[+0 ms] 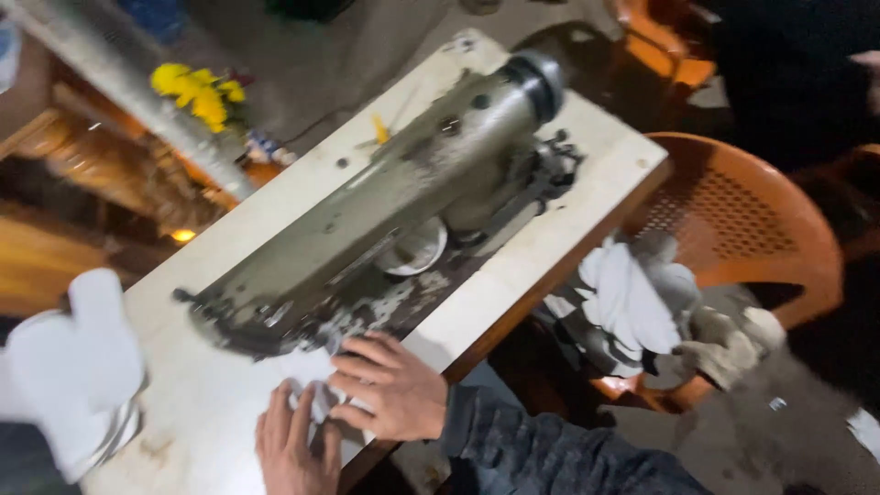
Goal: A person uses an industrial sewing machine to stitch together layers of shoe insoles, occasionally applying liquid from a squeeze bottle.
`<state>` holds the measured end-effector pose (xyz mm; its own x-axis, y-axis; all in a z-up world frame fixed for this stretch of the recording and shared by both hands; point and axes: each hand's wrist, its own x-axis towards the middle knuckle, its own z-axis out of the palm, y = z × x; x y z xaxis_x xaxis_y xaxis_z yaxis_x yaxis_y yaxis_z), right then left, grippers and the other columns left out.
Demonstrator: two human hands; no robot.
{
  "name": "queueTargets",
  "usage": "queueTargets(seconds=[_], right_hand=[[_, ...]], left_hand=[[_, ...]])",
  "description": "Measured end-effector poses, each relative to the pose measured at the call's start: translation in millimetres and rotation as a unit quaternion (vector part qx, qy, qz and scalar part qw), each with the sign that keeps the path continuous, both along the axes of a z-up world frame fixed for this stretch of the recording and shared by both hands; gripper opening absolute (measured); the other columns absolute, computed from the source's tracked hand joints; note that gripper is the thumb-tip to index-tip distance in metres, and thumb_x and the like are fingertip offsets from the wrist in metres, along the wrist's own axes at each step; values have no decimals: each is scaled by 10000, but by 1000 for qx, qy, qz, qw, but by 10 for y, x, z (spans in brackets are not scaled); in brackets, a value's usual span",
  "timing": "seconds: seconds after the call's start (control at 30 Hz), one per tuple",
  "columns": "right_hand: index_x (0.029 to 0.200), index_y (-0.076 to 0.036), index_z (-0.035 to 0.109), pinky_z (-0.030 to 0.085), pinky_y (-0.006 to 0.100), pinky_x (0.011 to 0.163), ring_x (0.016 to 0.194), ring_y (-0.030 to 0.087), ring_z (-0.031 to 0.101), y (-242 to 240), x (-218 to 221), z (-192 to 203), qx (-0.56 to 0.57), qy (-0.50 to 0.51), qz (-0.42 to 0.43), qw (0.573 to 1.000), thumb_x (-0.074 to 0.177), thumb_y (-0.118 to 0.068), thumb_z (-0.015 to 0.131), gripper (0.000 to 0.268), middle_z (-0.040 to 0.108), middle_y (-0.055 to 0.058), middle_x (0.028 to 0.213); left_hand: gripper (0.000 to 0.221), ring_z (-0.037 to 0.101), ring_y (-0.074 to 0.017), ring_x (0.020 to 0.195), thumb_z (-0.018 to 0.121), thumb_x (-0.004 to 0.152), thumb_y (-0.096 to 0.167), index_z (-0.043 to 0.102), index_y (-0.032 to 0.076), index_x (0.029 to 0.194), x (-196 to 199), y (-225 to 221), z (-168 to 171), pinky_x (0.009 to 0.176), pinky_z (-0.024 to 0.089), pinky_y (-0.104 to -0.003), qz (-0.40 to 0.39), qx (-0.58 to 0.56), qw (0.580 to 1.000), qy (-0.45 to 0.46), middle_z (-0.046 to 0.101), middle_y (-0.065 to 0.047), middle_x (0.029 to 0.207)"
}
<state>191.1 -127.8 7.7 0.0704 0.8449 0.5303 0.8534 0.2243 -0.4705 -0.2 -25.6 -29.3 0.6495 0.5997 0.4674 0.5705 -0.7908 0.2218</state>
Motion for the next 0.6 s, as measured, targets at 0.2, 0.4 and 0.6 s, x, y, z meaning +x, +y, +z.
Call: queueTargets(seconds=[0.2, 0.4, 0.6], right_hand=[[1321, -4, 692, 342, 564, 1210, 1381, 378, 542, 53, -8, -30, -2, -53, -15, 998, 1081, -446, 556, 521, 680, 192, 1392], [1407, -49, 629, 383, 555, 1241, 1460, 363, 450, 31, -14, -11, 4, -53, -6, 999, 1112, -393, 525, 465, 587, 138, 1483], [1439, -69, 603, 358, 564, 1274, 1490, 358, 410, 35, -17, -58, -11, -55, -1, 998, 1109, -392, 524, 468, 552, 123, 1519]], left_hand=[[577, 385, -385, 1495, 632, 907, 286, 551, 157, 1463, -7, 53, 241, 1197, 278, -556, -40, -89, 994, 46, 437, -176, 1601], [564, 360, -344, 1524, 602, 973, 305, 511, 151, 1508, 12, 63, 341, 1227, 261, -520, -44, -75, 995, 44, 411, -156, 1628], [552, 344, -326, 1537, 588, 987, 299, 506, 167, 1516, 38, 88, 340, 1240, 240, -514, -39, -75, 996, 33, 416, -143, 1627]])
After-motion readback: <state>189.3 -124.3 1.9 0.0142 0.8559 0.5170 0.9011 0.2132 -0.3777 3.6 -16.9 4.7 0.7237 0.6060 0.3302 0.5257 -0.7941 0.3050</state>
